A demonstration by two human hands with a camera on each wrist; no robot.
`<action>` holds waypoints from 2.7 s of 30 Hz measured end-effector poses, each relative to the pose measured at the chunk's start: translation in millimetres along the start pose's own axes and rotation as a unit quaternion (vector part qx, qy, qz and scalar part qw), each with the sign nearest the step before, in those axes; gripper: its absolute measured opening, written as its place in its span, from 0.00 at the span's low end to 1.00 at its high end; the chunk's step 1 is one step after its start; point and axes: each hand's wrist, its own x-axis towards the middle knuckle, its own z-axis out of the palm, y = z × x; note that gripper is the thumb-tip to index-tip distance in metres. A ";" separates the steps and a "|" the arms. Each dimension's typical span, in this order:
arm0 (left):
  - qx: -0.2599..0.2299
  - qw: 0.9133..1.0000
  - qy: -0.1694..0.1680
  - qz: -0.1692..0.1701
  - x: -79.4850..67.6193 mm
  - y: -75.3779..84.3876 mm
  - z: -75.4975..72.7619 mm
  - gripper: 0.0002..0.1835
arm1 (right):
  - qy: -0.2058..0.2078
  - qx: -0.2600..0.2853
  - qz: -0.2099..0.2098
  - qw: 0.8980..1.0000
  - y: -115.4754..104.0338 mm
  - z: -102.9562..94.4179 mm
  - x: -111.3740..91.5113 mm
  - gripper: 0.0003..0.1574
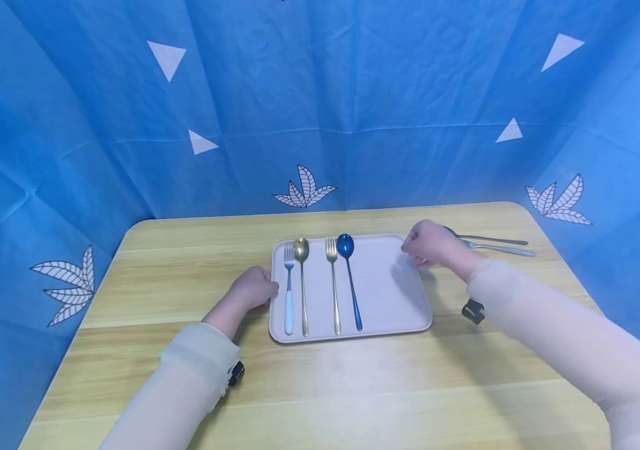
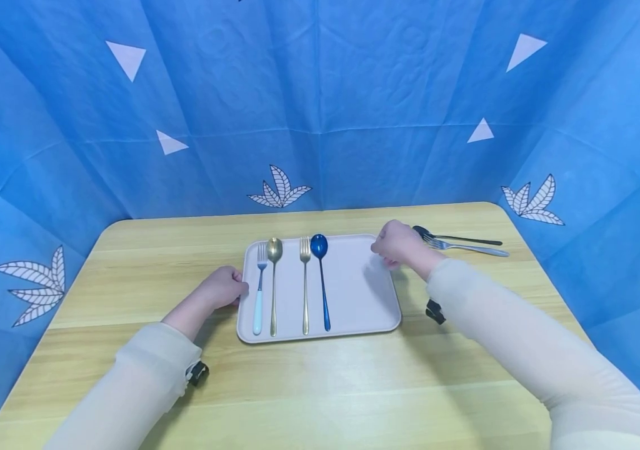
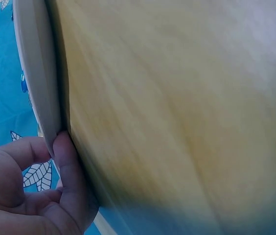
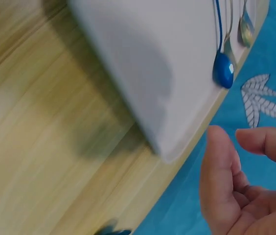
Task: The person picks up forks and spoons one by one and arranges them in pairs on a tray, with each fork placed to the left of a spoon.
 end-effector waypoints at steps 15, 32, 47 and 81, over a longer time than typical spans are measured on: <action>0.002 1.000 -0.001 0.003 -1.0 0.1 0.1 0.10 | 0.017 0.007 -0.007 1.000 35.9 -44.6 -6.5 0.16; -0.006 1.000 0.002 0.004 -4.7 2.6 -1.3 0.10 | 0.050 -0.002 0.008 0.999 66.5 -74.9 -5.2 0.18; 0.000 1.000 0.000 0.007 -4.5 3.5 -2.9 0.10 | 0.057 -0.117 -0.034 0.991 95.3 -93.0 1.8 0.09; -0.002 1.000 0.004 -0.003 -0.1 0.9 0.4 0.11 | 0.050 -0.174 -0.077 0.980 149.4 -93.8 16.7 0.14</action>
